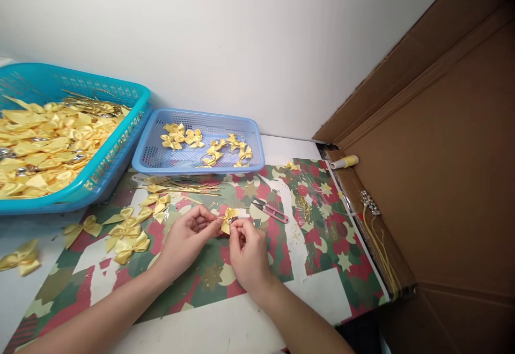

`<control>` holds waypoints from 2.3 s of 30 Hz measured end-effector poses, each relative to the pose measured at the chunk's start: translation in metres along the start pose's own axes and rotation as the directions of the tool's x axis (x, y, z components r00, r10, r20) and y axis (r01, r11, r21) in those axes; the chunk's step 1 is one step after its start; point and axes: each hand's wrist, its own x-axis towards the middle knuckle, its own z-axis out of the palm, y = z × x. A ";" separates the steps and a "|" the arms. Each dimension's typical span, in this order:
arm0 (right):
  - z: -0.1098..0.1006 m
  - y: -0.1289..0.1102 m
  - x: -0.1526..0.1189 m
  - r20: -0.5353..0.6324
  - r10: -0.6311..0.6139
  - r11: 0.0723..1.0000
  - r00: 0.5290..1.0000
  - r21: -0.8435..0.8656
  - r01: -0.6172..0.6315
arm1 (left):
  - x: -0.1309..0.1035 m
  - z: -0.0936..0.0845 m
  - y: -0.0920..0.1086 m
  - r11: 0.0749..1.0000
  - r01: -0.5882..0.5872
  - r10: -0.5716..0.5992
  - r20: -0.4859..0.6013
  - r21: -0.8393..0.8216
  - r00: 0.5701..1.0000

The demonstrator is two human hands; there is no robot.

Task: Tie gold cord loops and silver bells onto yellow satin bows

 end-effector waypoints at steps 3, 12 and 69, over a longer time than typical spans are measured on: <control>0.000 0.000 0.000 0.004 0.004 1.000 1.000 0.008 -0.004 | 0.001 -0.001 0.000 1.000 0.013 -0.013 0.002 -0.002 1.000; -0.001 -0.003 0.001 -0.011 0.026 0.999 1.000 0.037 -0.026 | 0.000 -0.001 0.000 1.000 0.003 -0.003 0.023 -0.002 1.000; 0.001 -0.001 0.001 -0.030 0.066 0.995 0.997 0.071 -0.064 | -0.001 0.002 0.002 1.000 0.004 -0.006 0.065 0.028 0.998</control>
